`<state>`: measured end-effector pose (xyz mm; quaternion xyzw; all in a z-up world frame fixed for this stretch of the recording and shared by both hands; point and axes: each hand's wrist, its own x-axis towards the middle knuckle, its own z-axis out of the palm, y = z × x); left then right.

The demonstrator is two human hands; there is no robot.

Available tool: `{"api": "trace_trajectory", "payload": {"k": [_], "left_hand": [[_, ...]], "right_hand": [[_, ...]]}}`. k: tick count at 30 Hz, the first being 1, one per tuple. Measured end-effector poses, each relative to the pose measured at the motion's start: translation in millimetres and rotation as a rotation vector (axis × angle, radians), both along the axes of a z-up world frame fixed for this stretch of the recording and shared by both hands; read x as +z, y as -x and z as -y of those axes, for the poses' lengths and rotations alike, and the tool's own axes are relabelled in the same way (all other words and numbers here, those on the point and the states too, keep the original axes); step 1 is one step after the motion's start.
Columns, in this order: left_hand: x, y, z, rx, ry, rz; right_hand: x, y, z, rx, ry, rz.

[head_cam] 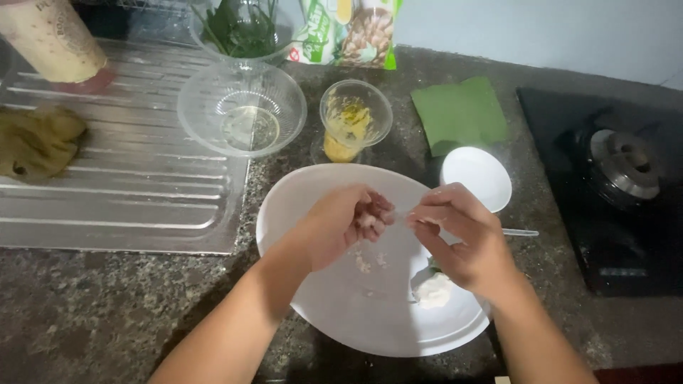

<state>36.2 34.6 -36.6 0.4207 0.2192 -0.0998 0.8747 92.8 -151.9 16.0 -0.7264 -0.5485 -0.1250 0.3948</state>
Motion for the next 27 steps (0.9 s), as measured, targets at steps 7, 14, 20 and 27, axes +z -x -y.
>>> {"api": "trace_trajectory", "payload": {"k": [7, 14, 20, 27], "left_hand": [[27, 13, 18, -0.039, 0.021, -0.007], [38, 15, 19, -0.075, 0.013, 0.004], [25, 16, 21, -0.038, 0.043, 0.082], [70, 24, 21, 0.112, 0.078, -0.239]], "right_hand": [[-3, 3, -5, 0.041, 0.019, -0.021], [-3, 1, -8, 0.030, 0.127, -0.036], [7, 9, -15, 0.013, 0.248, -0.003], [2, 7, -8, 0.034, 0.536, 0.313]]}}
